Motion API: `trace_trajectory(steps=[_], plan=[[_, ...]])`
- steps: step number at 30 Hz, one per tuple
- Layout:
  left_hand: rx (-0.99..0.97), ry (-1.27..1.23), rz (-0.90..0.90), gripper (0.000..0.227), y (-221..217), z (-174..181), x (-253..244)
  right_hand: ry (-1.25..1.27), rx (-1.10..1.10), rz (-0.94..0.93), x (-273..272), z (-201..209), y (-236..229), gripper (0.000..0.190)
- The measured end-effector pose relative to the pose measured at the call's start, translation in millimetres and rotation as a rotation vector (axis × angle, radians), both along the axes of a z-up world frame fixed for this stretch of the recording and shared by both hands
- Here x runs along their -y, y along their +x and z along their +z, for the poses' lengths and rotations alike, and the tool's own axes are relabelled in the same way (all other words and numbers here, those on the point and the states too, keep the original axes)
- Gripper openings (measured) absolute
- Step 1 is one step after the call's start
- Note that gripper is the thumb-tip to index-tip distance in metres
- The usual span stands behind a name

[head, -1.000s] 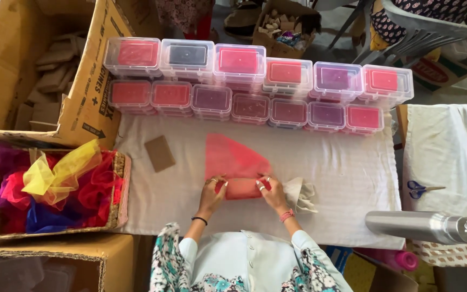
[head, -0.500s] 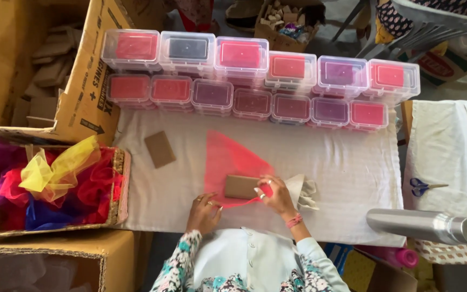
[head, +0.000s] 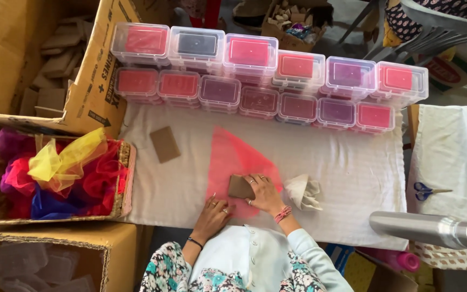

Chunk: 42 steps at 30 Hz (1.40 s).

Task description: Fold paper and wrap small blocks to package them into containers.

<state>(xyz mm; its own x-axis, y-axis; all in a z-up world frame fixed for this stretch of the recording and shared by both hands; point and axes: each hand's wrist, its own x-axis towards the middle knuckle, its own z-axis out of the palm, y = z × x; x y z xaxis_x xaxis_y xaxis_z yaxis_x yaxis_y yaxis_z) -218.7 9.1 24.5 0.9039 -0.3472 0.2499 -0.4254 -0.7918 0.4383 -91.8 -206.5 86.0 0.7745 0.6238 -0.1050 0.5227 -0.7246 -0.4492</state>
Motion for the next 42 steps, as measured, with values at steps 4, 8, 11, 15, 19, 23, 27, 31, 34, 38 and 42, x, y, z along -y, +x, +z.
trace_trajectory(steps=[4, 8, 11, 15, 19, 23, 27, 31, 34, 38, 42], plan=[[0.043, -0.065, 0.006, 0.03, 3.2, 4.9, -0.4, 0.073, 0.012, 0.044, 2.1, -12.4, -2.4, 0.08], [0.024, -0.118, 0.029, 0.027, 3.2, 16.1, 0.5, 0.1, 0.063, 0.099, 6.5, -22.3, -5.2, 0.076], [-0.024, -0.156, 0.054, 0.023, 3.9, 18.6, 1.0, 0.113, 0.079, 0.14, 7.3, -21.9, -6.2, 0.074], [-0.015, -0.183, 0.055, 0.021, 4.2, 17.6, 1.1, 0.14, 0.076, 0.2, 2.2, -15.4, -7.4, 0.076], [-0.026, -0.181, 0.078, 0.019, 3.3, 13.7, 1.5, 0.079, -0.003, 0.111, -5.0, -2.0, -5.6, 0.084], [-0.033, -0.161, 0.093, 0.017, 2.3, 13.3, 1.9, 0.046, -0.032, 0.052, -7.7, -0.7, -2.5, 0.087], [-0.015, -0.176, 0.095, 0.021, 2.4, 14.3, 1.2, 0.042, -0.054, 0.02, -8.7, 5.2, -1.3, 0.087], [-0.005, -0.185, 0.091, 0.022, 1.9, 13.3, 1.6, 0.061, 0.01, 0.045, -6.8, -7.2, 0.8, 0.086], [-0.005, -0.187, 0.092, 0.023, 1.9, 14.4, 0.9, 0.059, 0.027, 0.053, -7.0, -8.9, 2.6, 0.085], [0.02, -0.194, 0.086, 0.026, 0.1, 13.7, 1.8, 0.027, 0.021, 0.067, -5.5, -9.7, 3.0, 0.086], [0.045, -0.163, 0.087, 0.026, -0.6, 13.2, -1.4, 0.025, 0.064, 0.049, -4.9, -14.6, 7.7, 0.085]])
